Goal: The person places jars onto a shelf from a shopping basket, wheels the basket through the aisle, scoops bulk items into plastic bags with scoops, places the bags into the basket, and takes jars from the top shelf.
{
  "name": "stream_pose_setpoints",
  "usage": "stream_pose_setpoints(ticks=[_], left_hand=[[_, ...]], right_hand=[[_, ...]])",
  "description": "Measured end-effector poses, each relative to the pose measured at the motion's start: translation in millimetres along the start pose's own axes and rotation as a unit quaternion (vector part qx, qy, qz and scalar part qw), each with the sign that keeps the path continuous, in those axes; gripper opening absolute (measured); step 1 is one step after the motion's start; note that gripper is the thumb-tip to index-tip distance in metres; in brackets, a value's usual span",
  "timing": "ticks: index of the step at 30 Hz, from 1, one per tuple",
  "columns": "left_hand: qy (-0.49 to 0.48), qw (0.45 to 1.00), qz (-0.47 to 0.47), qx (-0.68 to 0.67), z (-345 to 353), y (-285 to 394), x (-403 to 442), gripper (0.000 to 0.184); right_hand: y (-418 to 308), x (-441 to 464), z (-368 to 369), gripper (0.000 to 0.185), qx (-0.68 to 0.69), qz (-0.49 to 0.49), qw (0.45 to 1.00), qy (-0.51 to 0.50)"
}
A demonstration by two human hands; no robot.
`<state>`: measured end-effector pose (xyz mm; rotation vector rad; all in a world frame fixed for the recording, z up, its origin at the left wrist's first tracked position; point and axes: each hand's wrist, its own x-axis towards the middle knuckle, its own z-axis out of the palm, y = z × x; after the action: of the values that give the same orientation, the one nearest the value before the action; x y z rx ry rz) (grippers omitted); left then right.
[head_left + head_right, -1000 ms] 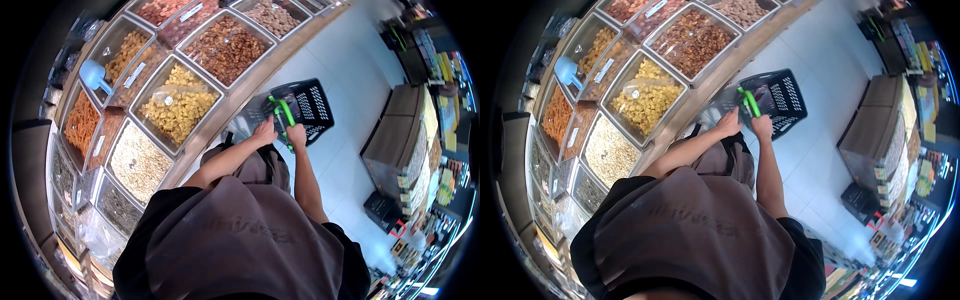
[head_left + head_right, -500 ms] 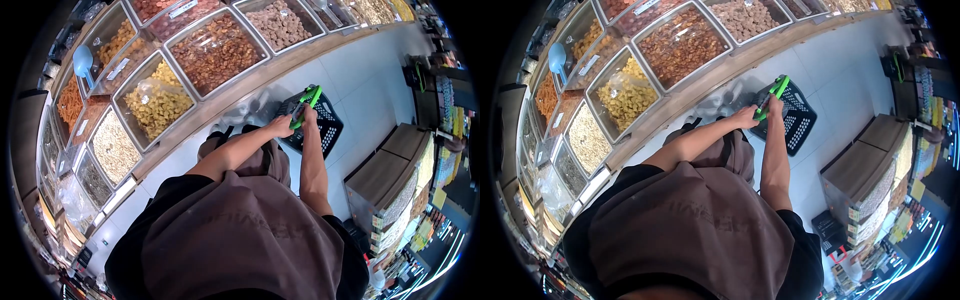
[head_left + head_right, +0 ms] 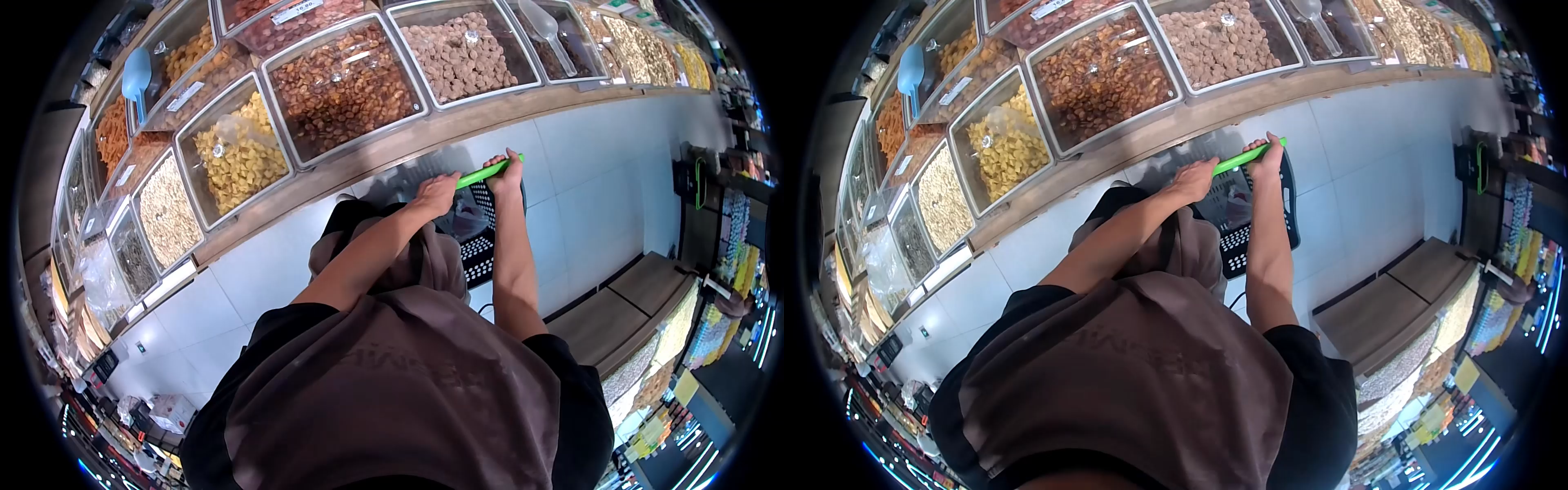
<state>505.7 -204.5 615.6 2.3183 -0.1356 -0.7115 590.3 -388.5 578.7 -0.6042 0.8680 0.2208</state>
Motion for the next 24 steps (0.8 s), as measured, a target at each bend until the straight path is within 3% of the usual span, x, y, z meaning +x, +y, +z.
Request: stream_pose_setpoints(ticks=[5, 8, 11, 15, 17, 19, 20, 24], left_hand=[[0.001, 1.000, 0.015, 0.002, -3, 3, 8, 0.040], [0.028, 0.999, 0.036, 0.013, -7, 1, 15, 0.040], [-0.006, 0.998, 0.004, 0.060, -21, 10, 28, 0.038], [0.087, 0.995, 0.029, 0.028, -37, 15, 44, 0.035], [0.059, 0.998, 0.025, 0.029, -52, 13, 50, 0.039], [0.074, 0.994, 0.079, -0.003, -56, 13, 44, 0.048], [0.038, 0.997, 0.056, -0.028, -59, 16, 46, 0.057], [-0.003, 0.997, 0.020, -0.072, -49, 17, 39, 0.059]], right_hand=[[3, 20, 15, 0.031, -0.089, -0.077, 0.984, 0.131], [-1, 30, 20, 0.031, -0.085, -0.081, 0.986, 0.120], [-11, 51, 31, 0.034, -0.093, -0.088, 0.988, 0.086], [-23, 70, 42, 0.028, -0.093, -0.114, 0.988, 0.045], [-18, 77, 40, 0.025, -0.128, -0.125, 0.983, 0.045], [-7, 80, 43, 0.022, -0.094, -0.074, 0.993, 0.003], [0, 78, 43, 0.021, -0.096, -0.082, 0.992, 0.018], [11, 66, 53, 0.028, -0.183, -0.115, 0.974, 0.063]])
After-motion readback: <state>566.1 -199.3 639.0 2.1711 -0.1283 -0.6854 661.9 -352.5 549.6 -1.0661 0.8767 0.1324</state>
